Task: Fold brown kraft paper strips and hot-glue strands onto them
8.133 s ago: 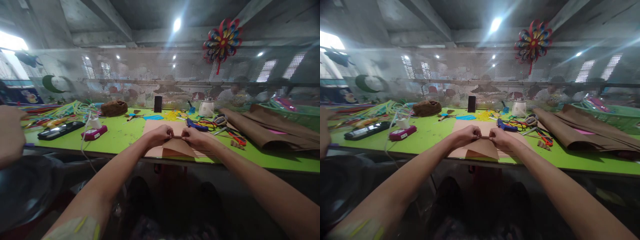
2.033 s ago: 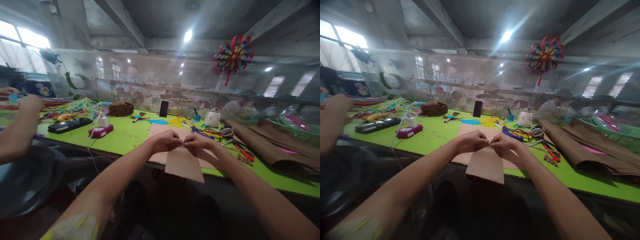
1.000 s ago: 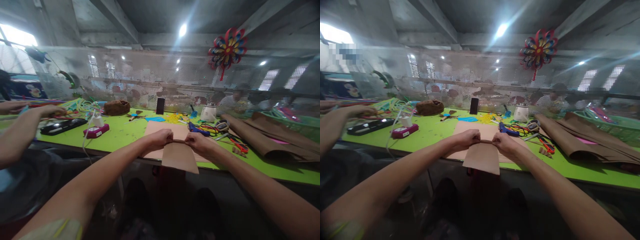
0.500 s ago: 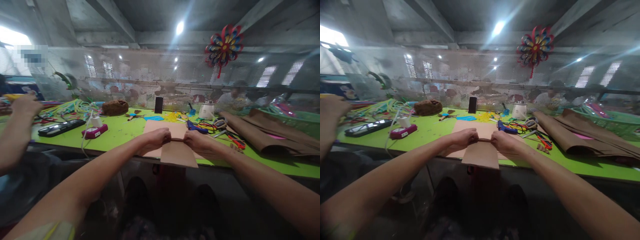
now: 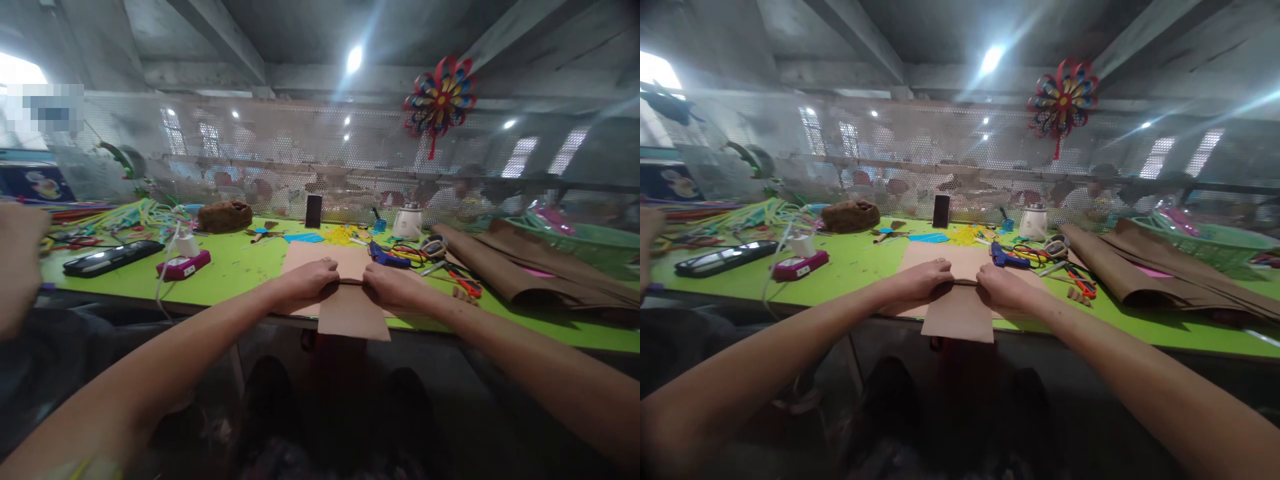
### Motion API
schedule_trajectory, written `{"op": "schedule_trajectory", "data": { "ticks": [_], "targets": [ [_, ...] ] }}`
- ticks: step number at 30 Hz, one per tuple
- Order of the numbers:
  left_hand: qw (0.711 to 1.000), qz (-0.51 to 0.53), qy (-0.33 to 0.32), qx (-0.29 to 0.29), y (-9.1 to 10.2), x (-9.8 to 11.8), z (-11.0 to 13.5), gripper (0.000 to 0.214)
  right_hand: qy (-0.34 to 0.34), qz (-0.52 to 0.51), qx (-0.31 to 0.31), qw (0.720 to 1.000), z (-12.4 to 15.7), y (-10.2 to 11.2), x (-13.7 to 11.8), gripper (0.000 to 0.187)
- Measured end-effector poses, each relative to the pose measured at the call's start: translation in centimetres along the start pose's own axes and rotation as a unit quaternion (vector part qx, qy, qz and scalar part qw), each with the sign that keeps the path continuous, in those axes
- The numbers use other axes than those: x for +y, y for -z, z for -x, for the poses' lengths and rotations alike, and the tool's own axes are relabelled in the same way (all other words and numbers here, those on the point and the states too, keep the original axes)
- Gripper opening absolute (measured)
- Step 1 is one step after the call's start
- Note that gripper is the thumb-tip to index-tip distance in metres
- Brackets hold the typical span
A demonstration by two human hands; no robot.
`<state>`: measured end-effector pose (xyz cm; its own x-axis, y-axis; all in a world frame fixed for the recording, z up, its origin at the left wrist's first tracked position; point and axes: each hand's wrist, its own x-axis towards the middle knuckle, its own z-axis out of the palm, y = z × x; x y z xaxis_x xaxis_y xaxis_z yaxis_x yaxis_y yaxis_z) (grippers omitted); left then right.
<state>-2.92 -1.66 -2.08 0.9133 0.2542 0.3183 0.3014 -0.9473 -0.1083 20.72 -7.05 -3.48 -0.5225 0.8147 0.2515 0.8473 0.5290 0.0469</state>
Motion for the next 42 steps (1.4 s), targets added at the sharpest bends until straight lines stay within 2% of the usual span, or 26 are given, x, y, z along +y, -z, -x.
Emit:
{"op": "schedule_trajectory", "data": {
  "ticks": [2,4,8,11,13,17,25,28,30,32,34,37,39,42],
  "targets": [
    [1.000,0.013,0.015,-0.015,0.4,-0.6,-0.4,0.020,0.022,0.034,0.037,0.999,0.4,-0.6,-0.1,0.013],
    [0.996,0.057,0.057,-0.050,1.1,-1.4,-1.5,0.026,0.036,0.069,0.075,0.994,0.5,-1.2,-0.2,0.016],
    [0.960,0.161,0.208,-0.093,2.6,-2.1,-4.7,0.033,0.062,0.108,0.090,0.988,0.8,-1.6,-0.6,0.019],
    [0.948,0.150,0.224,-0.169,3.1,-1.6,-6.5,0.042,0.077,0.143,0.126,0.979,1.2,-1.3,-1.0,0.017],
    [0.940,0.176,0.218,-0.194,3.1,-1.3,-6.8,0.044,0.064,0.145,0.169,0.973,1.4,-1.1,-1.1,0.016],
    [0.922,0.268,0.208,-0.188,2.5,-1.0,-6.1,0.046,0.056,0.116,0.211,0.969,1.5,-0.9,-0.9,0.019],
    [0.909,0.336,0.201,-0.145,0.4,-0.6,-4.8,0.045,0.044,0.057,0.209,0.975,1.4,-1.1,-0.6,0.017],
    [0.904,0.367,0.183,-0.117,-0.2,-0.7,-4.2,0.043,0.036,-0.038,0.226,0.973,1.4,-1.4,-0.1,0.014],
    [0.899,0.385,0.182,-0.105,-0.3,-0.8,-3.9,0.042,-0.007,-0.160,0.238,0.958,1.1,-1.1,0.6,0.017],
    [0.893,0.396,0.190,-0.097,-0.4,-0.9,-3.8,0.041,-0.079,-0.297,0.219,0.926,0.6,-0.5,1.5,0.028],
    [0.891,0.401,0.193,-0.089,-0.4,-0.9,-3.7,0.041,-0.113,-0.390,0.151,0.902,-0.2,0.3,2.0,0.032],
    [0.890,0.407,0.187,-0.088,-0.4,-0.9,-3.8,0.044,-0.087,-0.425,0.061,0.899,-1.3,1.0,1.9,0.027],
    [0.890,0.404,0.190,-0.090,-0.4,-0.9,-3.9,0.046,-0.069,-0.440,0.015,0.895,-1.7,0.9,1.4,0.030],
    [0.904,0.369,0.193,-0.101,-0.4,-1.0,-3.9,0.046,-0.065,-0.471,-0.012,0.879,-1.6,0.3,0.6,0.038]
  ]
}}
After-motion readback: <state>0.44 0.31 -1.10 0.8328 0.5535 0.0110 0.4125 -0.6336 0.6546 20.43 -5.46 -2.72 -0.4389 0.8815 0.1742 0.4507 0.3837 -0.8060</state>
